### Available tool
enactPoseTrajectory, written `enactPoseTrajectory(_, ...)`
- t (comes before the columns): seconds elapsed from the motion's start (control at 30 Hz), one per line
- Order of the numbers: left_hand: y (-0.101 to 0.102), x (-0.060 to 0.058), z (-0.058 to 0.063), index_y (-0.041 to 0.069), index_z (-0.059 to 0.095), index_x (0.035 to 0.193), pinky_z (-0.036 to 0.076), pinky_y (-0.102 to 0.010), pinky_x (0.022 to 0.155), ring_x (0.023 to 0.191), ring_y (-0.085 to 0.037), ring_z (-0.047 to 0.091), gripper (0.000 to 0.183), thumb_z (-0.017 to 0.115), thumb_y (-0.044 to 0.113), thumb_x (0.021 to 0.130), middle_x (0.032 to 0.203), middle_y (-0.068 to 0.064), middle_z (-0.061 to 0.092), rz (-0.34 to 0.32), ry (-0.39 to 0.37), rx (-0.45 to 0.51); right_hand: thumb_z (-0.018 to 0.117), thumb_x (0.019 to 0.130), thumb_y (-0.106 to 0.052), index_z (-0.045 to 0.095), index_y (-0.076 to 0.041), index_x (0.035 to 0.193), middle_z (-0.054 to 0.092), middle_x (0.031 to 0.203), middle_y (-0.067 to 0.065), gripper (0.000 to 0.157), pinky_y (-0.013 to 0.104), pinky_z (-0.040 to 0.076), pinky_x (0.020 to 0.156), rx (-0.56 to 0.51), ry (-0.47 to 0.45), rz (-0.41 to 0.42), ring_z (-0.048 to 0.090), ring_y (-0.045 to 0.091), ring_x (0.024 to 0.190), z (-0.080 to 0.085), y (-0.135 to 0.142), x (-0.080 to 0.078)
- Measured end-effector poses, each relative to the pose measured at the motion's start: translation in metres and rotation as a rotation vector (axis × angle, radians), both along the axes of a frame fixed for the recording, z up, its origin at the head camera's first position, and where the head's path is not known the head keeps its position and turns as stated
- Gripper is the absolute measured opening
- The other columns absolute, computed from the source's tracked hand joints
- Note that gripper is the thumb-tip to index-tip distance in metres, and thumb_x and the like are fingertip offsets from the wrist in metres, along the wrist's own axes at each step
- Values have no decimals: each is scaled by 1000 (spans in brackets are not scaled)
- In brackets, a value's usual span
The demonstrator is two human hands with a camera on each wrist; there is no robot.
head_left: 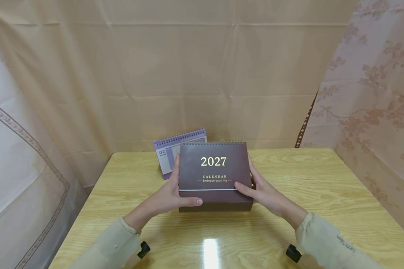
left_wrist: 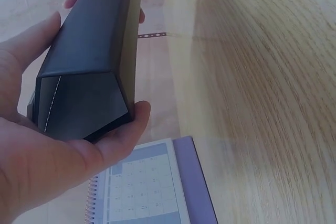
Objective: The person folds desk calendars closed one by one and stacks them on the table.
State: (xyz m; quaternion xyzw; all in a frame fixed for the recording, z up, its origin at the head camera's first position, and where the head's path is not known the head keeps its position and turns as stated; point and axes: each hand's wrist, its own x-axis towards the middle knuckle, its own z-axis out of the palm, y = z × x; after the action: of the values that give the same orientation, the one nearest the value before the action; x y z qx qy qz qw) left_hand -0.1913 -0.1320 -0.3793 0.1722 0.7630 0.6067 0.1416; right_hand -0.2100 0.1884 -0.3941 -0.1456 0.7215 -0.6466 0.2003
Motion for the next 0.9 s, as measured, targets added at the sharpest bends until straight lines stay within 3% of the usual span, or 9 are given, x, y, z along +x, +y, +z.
enactPoseTrajectory(0.27,0,1,0,46,-25,153,27,-48,117,136,-23,46,146,94,18,73,161,-4,30,-13,18,-20,75,94,-23,-7,-68,149,28,157,17,108,45,45,103,39,18,24,58,32,122,-2,0,2)
enactPoseTrajectory(0.53,1,1,-2,39,-21,156,27,-45,116,135,-23,44,145,94,13,72,160,-3,29,-27,48,15,80,89,-18,-8,-64,151,22,162,15,117,46,43,104,11,46,62,57,33,124,-4,3,2)
enactPoseTrajectory(0.77,2,0,-4,33,-20,158,24,-45,117,138,-23,41,148,96,14,69,162,-4,27,-3,66,-14,81,87,-10,-11,-66,149,32,156,21,124,46,51,97,-56,-11,105,62,36,117,-7,2,2)
enactPoseTrajectory(0.9,2,0,-5,27,-22,159,22,-45,118,139,-24,39,150,97,17,68,163,-7,26,33,54,-57,82,86,-9,-13,-64,150,27,159,23,127,48,53,94,-70,-33,113,61,39,118,-5,1,3)
